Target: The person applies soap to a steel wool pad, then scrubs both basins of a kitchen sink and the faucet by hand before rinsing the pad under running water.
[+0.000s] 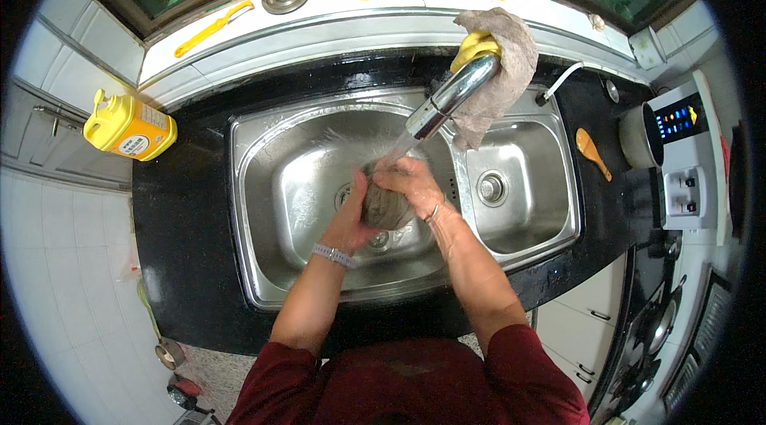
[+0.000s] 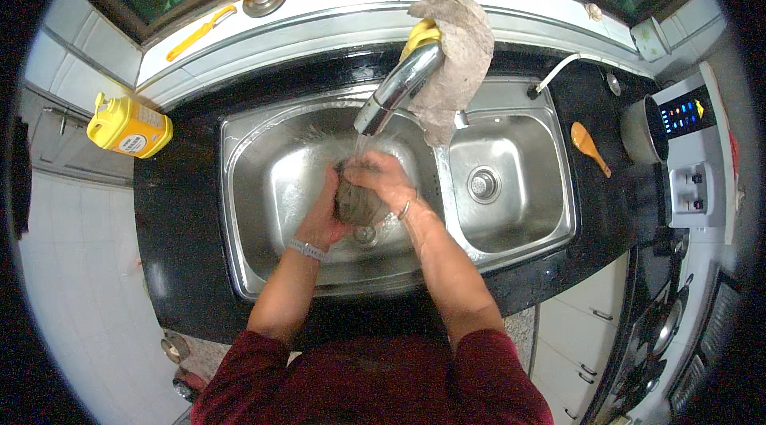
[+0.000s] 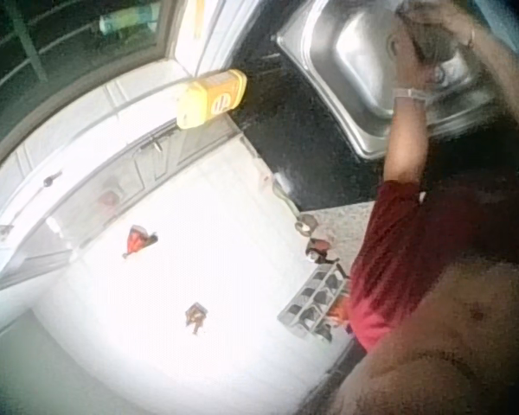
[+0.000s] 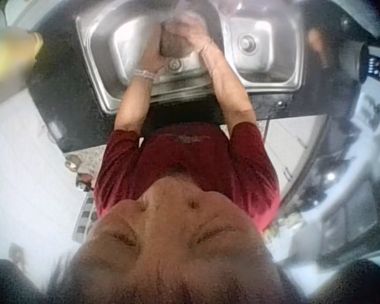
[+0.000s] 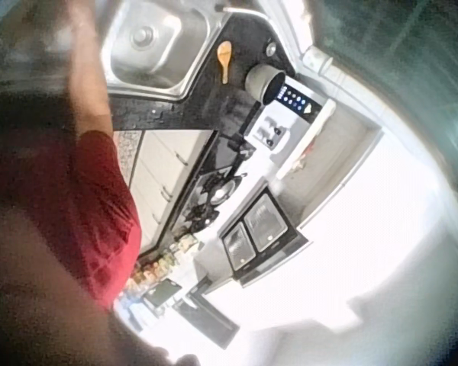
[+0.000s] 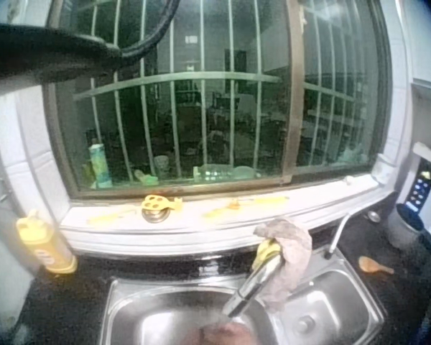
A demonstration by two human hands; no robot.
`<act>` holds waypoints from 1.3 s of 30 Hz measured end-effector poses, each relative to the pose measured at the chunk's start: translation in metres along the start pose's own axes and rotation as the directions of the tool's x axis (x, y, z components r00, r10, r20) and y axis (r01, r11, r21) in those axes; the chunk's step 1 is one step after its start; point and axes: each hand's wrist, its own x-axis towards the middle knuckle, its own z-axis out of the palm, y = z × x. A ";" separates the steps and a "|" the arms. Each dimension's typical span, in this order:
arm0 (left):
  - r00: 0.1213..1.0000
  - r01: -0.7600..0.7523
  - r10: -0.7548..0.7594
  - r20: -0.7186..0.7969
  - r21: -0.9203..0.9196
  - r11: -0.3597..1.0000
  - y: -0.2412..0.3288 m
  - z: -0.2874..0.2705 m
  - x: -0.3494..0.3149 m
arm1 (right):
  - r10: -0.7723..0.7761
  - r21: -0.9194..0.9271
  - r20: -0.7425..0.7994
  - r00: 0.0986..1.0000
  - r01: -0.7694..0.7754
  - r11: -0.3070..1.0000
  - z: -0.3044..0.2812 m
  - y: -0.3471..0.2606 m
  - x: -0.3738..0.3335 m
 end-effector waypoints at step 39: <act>0.987 0.083 -0.120 0.105 0.306 0.948 0.002 0.037 -0.042 | -0.022 -0.297 0.226 0.974 0.091 0.950 0.039 -0.073 -0.008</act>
